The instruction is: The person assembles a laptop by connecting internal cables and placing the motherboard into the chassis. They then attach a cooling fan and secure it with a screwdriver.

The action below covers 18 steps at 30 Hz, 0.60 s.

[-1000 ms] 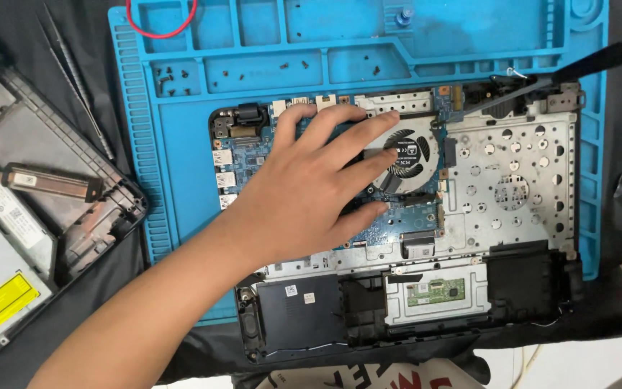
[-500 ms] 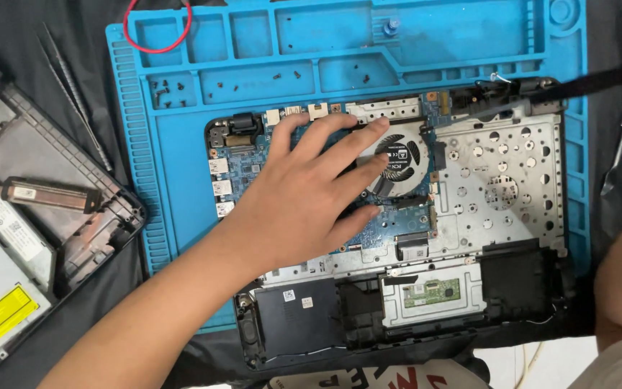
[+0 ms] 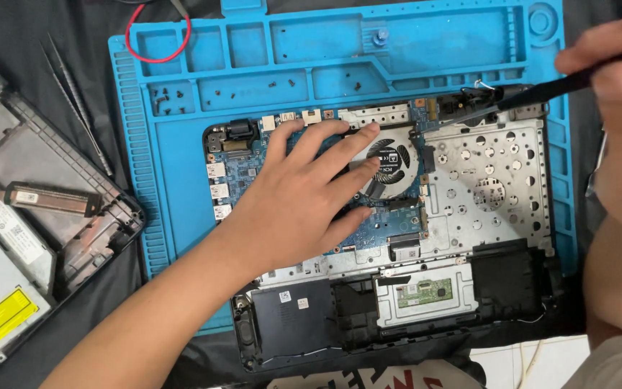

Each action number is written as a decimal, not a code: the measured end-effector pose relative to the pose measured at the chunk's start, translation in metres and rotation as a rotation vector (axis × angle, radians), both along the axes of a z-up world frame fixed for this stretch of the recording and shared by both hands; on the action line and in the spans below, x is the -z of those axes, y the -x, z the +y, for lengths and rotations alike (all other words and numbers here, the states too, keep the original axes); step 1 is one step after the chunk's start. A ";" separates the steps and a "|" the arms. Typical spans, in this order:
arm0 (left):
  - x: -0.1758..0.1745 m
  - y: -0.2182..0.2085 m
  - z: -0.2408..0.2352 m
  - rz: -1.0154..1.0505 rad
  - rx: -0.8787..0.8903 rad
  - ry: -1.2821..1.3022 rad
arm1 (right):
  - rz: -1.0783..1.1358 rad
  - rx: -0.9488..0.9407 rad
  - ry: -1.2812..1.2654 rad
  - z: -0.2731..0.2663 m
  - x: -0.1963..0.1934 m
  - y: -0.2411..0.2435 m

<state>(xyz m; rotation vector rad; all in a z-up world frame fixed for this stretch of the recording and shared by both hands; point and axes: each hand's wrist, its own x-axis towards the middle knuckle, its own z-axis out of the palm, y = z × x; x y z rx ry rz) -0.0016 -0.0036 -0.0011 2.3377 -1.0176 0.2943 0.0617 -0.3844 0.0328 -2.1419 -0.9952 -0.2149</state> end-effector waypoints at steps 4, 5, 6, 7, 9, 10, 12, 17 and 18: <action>0.000 0.000 0.000 0.005 -0.003 -0.013 | -0.199 0.188 0.297 -0.009 0.013 -0.001; 0.000 0.000 0.000 0.004 -0.005 -0.013 | -0.131 0.120 0.182 0.004 0.004 -0.004; 0.000 0.000 0.000 0.005 -0.007 -0.013 | -0.131 0.117 0.182 0.018 -0.004 -0.008; 0.001 0.000 0.000 0.008 -0.007 -0.011 | -0.026 0.014 0.009 0.032 -0.012 -0.011; 0.001 0.000 0.000 0.011 -0.007 -0.010 | 0.080 -0.091 -0.167 0.038 -0.016 -0.008; 0.001 0.000 0.000 0.016 -0.005 -0.011 | 0.004 -0.040 -0.085 0.028 -0.011 0.000; 0.001 0.000 0.000 0.021 -0.004 -0.012 | -0.069 0.005 -0.008 0.021 -0.007 0.008; 0.002 0.000 -0.001 0.019 -0.004 -0.015 | 0.028 0.199 -0.021 0.031 -0.009 0.011; 0.002 0.001 -0.001 0.020 -0.003 -0.015 | 0.028 0.201 -0.021 0.033 -0.011 0.012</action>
